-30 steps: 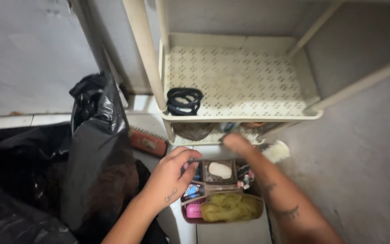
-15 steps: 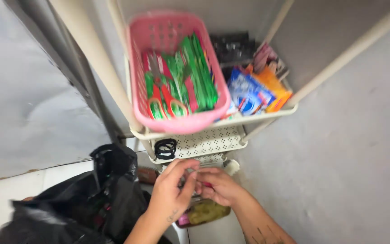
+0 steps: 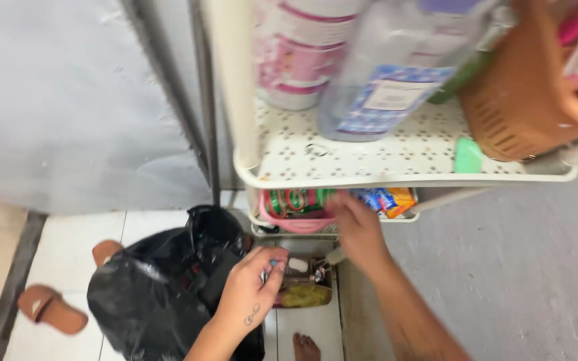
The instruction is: Organizing and sorting toiletries and cleaning supplies on a multi-tier rack in a bathroom.
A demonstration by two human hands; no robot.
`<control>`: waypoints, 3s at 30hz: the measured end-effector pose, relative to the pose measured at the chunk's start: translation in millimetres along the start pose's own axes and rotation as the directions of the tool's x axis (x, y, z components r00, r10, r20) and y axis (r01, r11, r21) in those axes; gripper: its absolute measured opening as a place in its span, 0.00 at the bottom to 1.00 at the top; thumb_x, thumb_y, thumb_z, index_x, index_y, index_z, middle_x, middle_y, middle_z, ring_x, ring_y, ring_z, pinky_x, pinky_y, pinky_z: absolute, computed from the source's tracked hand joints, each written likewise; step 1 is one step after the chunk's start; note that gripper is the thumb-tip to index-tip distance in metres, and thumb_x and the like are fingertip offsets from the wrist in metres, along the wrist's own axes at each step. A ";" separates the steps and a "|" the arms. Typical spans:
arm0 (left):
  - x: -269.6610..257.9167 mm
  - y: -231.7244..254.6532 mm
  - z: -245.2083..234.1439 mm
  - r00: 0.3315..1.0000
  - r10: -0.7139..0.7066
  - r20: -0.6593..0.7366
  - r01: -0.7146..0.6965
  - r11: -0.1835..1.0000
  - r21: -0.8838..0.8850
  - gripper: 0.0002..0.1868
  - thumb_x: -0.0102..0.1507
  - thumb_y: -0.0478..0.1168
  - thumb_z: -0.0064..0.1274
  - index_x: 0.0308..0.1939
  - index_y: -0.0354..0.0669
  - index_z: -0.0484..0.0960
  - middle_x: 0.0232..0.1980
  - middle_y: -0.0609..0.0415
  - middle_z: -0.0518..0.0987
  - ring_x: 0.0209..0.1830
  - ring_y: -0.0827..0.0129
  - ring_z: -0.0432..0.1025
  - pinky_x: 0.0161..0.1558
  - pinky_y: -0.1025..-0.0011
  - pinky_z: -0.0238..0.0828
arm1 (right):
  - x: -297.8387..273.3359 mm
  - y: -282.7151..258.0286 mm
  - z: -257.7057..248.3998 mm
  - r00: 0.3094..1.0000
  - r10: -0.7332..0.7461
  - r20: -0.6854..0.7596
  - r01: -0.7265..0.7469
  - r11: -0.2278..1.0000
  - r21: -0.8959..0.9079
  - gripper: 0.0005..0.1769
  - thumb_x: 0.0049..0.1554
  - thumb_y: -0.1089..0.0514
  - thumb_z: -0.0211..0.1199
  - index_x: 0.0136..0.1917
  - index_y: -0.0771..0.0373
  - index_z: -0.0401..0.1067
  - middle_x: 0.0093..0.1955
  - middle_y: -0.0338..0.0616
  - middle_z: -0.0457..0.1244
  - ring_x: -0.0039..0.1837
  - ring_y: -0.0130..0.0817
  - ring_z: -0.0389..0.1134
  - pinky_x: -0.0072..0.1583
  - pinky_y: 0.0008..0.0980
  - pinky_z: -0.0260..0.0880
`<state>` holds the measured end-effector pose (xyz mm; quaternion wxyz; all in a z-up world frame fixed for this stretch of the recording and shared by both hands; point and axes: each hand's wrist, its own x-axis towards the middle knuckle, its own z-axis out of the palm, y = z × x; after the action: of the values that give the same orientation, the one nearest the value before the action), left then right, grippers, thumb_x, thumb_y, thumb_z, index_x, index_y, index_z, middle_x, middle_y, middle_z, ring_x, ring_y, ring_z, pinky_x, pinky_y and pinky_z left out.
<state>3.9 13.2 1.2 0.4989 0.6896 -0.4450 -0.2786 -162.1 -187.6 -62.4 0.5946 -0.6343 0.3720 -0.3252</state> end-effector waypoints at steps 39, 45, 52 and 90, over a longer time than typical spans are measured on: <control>55.3 -13.1 47.5 0.962 0.212 -0.171 -0.103 0.865 0.492 0.13 0.53 0.29 0.52 0.42 0.36 0.81 0.49 0.44 0.80 0.38 0.51 0.78 0.43 0.60 0.76 | 112.2 -97.4 42.1 0.643 -0.257 0.721 0.751 0.028 -0.660 0.15 0.60 0.57 0.56 0.57 0.61 0.75 0.53 0.55 0.68 0.55 0.53 0.69 0.57 0.48 0.70; 90.6 5.7 80.3 0.994 -0.111 -0.015 0.105 0.882 0.460 0.11 0.57 0.35 0.50 0.42 0.33 0.79 0.43 0.39 0.81 0.43 0.50 0.78 0.46 0.60 0.77 | 110.4 -106.7 -3.1 0.658 -0.215 0.721 0.726 -0.074 -0.684 0.14 0.60 0.56 0.56 0.57 0.61 0.75 0.52 0.54 0.68 0.53 0.53 0.69 0.56 0.49 0.70; 166.3 -9.4 105.8 0.984 -0.098 -0.146 0.164 0.811 0.562 0.27 0.60 0.47 0.49 0.62 0.43 0.73 0.63 0.42 0.74 0.60 0.45 0.69 0.56 0.49 0.68 | 124.7 -19.8 -78.3 0.774 -0.251 0.582 0.562 -0.153 -0.813 0.19 0.60 0.53 0.53 0.60 0.63 0.74 0.57 0.57 0.68 0.57 0.57 0.68 0.59 0.51 0.67; 196.7 -10.8 112.1 0.973 -0.222 -0.071 0.206 0.676 0.708 0.49 0.55 0.57 0.50 0.78 0.54 0.51 0.82 0.49 0.48 0.80 0.47 0.36 0.71 0.38 0.33 | 111.8 -41.9 -49.2 0.869 -0.222 0.442 0.377 -0.280 -0.883 0.24 0.65 0.58 0.56 0.73 0.61 0.69 0.72 0.57 0.63 0.73 0.58 0.62 0.71 0.55 0.61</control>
<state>3.0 -210.3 -36.1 0.1539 0.8723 -0.4394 -0.1491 -143.4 -308.1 -20.0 -0.1888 -0.9408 0.2801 -0.0282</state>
